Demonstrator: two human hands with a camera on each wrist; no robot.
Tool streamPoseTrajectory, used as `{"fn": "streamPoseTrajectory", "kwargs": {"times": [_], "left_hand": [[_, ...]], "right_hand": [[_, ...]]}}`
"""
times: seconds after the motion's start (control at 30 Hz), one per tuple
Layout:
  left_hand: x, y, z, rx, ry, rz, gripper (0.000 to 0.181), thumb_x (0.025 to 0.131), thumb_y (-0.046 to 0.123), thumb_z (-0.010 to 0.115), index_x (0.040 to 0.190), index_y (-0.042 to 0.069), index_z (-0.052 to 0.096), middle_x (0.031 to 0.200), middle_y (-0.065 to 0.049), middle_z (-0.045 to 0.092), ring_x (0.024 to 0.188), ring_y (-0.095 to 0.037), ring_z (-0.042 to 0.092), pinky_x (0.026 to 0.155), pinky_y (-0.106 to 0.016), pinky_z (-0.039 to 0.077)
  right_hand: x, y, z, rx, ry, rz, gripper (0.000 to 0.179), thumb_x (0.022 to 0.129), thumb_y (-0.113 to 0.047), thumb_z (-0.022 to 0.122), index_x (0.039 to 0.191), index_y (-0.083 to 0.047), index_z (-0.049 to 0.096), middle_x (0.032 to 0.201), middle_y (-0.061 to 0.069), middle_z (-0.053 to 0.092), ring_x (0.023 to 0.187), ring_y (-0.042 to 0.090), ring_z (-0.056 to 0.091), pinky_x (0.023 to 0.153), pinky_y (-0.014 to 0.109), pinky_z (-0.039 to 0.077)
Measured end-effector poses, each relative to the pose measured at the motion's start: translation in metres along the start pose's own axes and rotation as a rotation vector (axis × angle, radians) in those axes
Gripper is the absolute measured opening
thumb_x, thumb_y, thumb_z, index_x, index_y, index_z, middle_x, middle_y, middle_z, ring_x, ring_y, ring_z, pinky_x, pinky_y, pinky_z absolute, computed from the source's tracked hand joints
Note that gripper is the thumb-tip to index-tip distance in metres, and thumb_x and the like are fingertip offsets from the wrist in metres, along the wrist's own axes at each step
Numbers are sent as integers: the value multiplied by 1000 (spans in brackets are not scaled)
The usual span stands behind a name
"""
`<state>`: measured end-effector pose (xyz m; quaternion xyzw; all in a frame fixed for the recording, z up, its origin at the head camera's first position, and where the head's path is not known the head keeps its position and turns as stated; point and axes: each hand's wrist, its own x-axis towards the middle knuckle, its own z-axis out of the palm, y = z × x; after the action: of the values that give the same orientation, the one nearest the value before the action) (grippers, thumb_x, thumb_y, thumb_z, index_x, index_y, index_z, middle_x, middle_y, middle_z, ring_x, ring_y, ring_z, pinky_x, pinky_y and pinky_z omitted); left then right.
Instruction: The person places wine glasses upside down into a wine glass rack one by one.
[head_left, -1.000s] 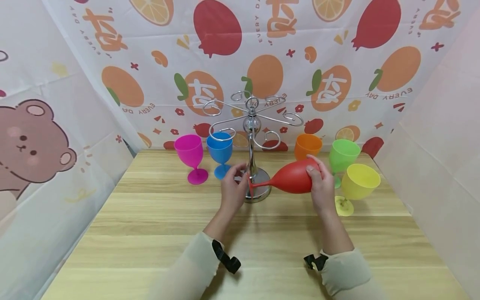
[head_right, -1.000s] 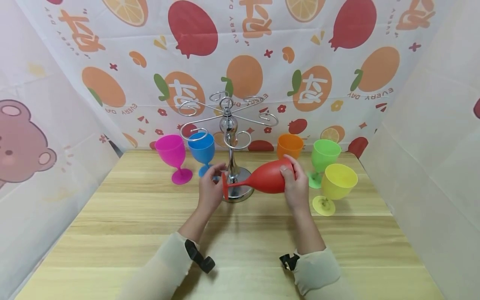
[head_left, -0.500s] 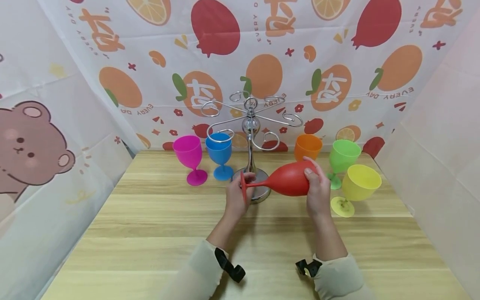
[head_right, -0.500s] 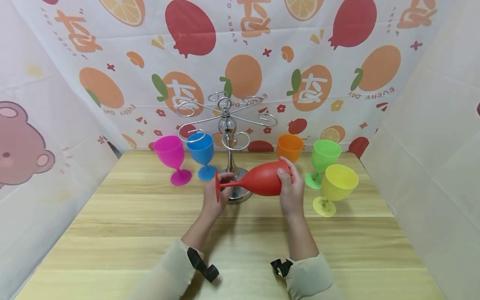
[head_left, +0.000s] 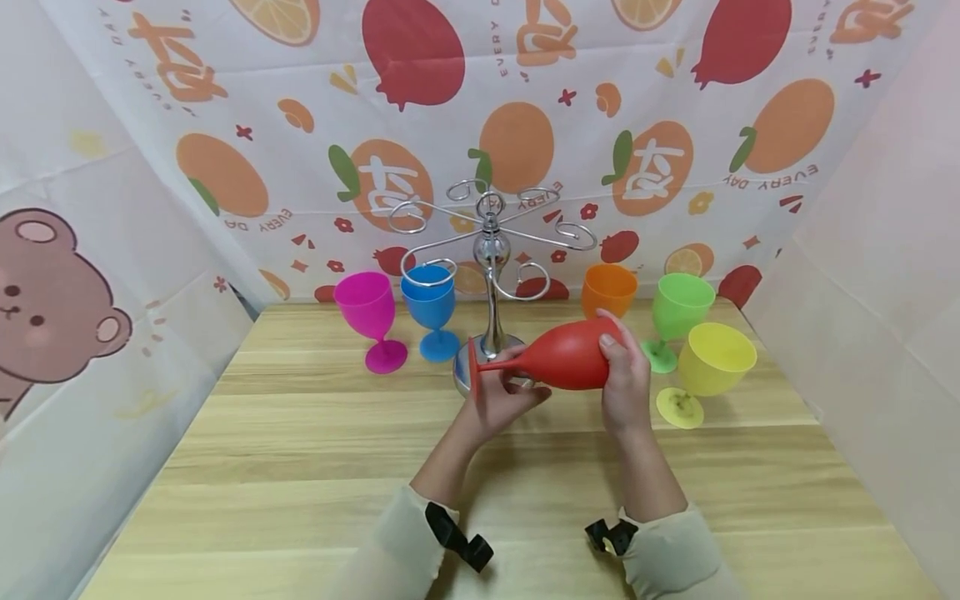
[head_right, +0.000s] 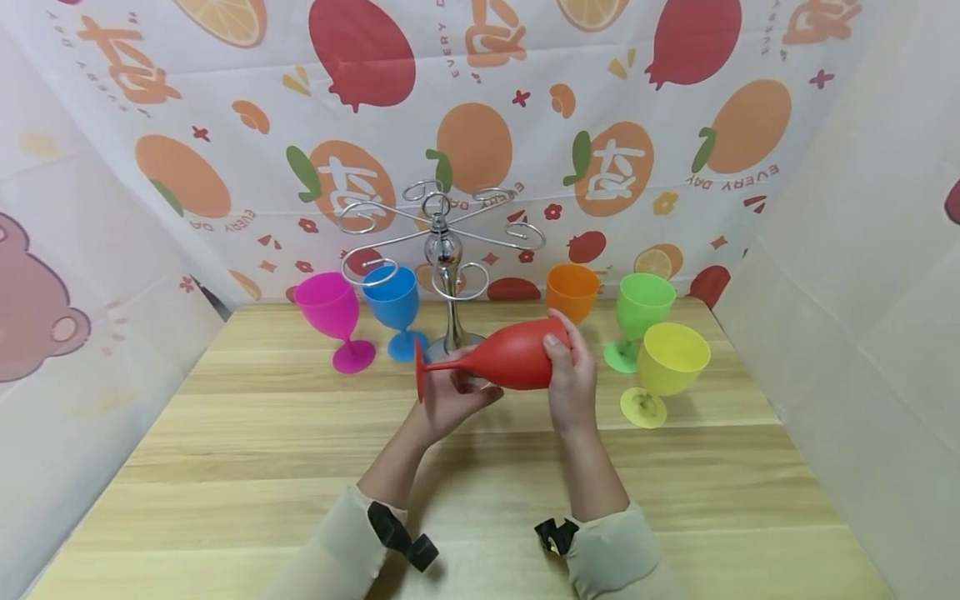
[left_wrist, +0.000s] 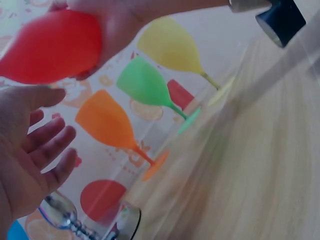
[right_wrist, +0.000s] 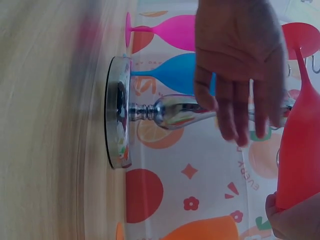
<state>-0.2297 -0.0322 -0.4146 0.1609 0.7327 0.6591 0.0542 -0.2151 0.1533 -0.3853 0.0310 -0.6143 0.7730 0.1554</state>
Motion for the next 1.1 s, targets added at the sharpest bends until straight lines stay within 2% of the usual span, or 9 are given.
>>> {"fn": "streamPoseTrajectory", "kwargs": {"times": [0.13, 0.47, 0.73, 0.93, 1.1], "left_hand": [[-4, 8, 6, -33, -54, 58, 63, 80, 5, 80, 136, 19, 53, 127, -4, 63, 108, -24, 64, 78, -36, 60], [-7, 6, 13, -93, -23, 136, 60, 80, 10, 81, 132, 24, 55, 128, 1, 62, 115, -23, 62, 83, -39, 59], [-9, 8, 6, -109, -58, 178, 62, 81, 11, 81, 135, 24, 52, 128, -1, 62, 112, -26, 61, 82, -39, 59], [-9, 10, -4, -194, -90, 175, 62, 81, 7, 80, 134, 19, 51, 128, -5, 63, 112, -27, 65, 86, -43, 58], [-10, 11, -8, -255, -125, 176, 65, 81, 0, 77, 137, 15, 48, 131, -9, 61, 117, -29, 63, 88, -45, 57]], "right_hand": [[-1, 1, 3, -11, -4, -4, 42, 97, -22, 46, 136, -13, 56, 126, 5, 55, 116, 25, 52, 87, 25, 55], [-5, -3, 7, -16, -22, -5, 42, 97, -23, 47, 137, -16, 55, 128, 4, 54, 117, 26, 51, 86, 26, 56], [-10, -7, 7, 2, -86, 20, 45, 96, -21, 49, 141, -19, 51, 132, 3, 51, 120, 27, 50, 88, 29, 57], [-10, -8, 4, 46, -164, 9, 48, 95, -16, 48, 144, -17, 46, 135, 5, 50, 122, 27, 49, 89, 29, 56], [-10, -9, 3, 68, -211, -16, 52, 93, -12, 49, 145, -14, 45, 140, 13, 46, 124, 28, 48, 90, 29, 56]]}}
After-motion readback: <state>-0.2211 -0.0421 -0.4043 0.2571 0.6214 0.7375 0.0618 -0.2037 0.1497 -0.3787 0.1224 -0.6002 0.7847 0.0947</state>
